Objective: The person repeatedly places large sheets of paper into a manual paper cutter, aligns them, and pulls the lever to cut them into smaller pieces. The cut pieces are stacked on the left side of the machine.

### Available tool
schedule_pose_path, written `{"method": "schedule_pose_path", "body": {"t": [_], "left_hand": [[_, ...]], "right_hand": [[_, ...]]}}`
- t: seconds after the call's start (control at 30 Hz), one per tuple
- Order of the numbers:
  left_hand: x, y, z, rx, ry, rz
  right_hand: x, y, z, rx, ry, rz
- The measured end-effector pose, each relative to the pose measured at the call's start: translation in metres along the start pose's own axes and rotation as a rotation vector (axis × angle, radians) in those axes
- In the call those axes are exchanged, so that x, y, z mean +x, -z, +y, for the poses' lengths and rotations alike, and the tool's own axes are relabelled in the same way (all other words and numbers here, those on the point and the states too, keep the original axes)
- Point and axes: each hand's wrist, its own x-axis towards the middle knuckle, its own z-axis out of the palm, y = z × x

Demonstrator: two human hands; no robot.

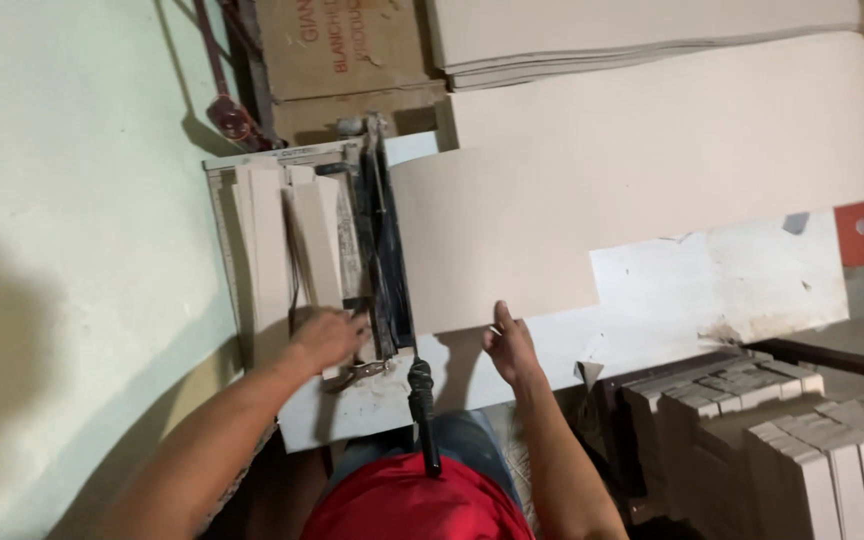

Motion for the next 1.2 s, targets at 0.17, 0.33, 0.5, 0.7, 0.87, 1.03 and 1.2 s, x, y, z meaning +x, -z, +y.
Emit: {"method": "schedule_pose_path", "body": {"t": [0.17, 0.33, 0.5, 0.7, 0.87, 1.03, 1.2], "left_hand": [[-0.008, 0.091, 0.015, 0.333, -0.062, 0.062], [0.031, 0.127, 0.038, -0.242, 0.340, 0.000], [0.075, 0.128, 0.054, -0.205, 0.565, -0.205], [0.085, 0.118, 0.060, 0.055, 0.642, -0.281], [0.110, 0.058, 0.035, 0.079, 0.619, -0.162], [0.102, 0.087, 0.044, -0.006, 0.610, -0.160], [0.089, 0.097, 0.050, -0.076, 0.622, -0.199]], "right_hand": [[-0.014, 0.016, 0.017, -0.106, 0.079, -0.084], [-0.005, -0.016, 0.029, -0.236, 0.076, -0.092], [-0.013, -0.035, 0.010, -0.269, 0.108, -0.083], [-0.101, -0.086, -0.008, -1.417, 0.189, -0.128], [-0.203, -0.114, 0.027, -1.686, 0.281, -0.142], [-0.082, -0.059, 0.117, -1.713, 0.438, -0.054], [-0.114, -0.063, 0.094, -1.614, 0.355, -0.116]]}}
